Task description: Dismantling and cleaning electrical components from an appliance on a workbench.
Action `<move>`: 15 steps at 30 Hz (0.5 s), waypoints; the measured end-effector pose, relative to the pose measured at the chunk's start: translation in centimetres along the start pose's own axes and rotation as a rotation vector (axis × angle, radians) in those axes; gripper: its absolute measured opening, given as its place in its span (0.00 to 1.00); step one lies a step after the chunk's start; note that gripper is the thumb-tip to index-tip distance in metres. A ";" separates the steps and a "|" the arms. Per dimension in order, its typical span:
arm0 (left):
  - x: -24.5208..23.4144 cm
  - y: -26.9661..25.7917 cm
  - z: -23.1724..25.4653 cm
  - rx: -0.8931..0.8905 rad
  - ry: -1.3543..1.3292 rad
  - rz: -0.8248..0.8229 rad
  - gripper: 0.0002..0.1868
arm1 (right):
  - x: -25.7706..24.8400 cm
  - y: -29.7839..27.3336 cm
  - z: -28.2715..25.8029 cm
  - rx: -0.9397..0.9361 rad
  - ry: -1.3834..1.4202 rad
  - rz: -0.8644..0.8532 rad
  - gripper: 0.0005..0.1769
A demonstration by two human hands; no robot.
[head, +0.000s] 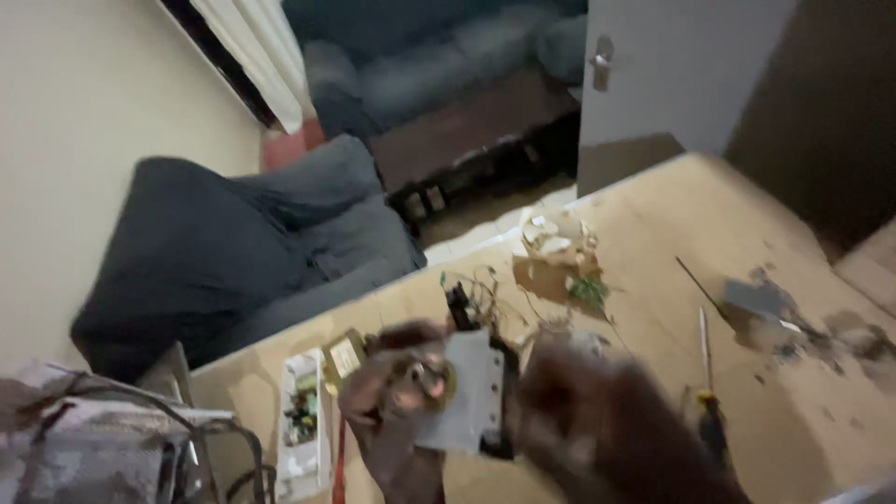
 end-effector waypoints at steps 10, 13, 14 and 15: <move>-5.0 -1.3 -3.6 -0.032 0.132 -0.138 0.16 | -2.5 1.3 2.1 -0.170 0.165 -0.065 0.09; -2.6 -4.1 1.8 -0.052 0.206 -0.188 0.14 | -4.9 1.1 2.8 -0.112 0.187 -0.016 0.10; -2.3 -5.3 3.0 -0.074 0.226 -0.196 0.14 | -6.2 1.4 3.0 -0.063 0.155 0.075 0.11; -5.7 -5.3 -0.5 -0.106 0.238 -0.205 0.14 | -5.9 1.4 3.3 -0.069 0.149 0.075 0.11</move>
Point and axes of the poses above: each hand's wrist, its own y-axis towards the middle knuckle, its own x-axis out of the palm, z = x × y, the point moved 8 cm from there along y, towards the middle knuckle, and after that the axes turned 14 degrees about y, right-handed, at the moved point
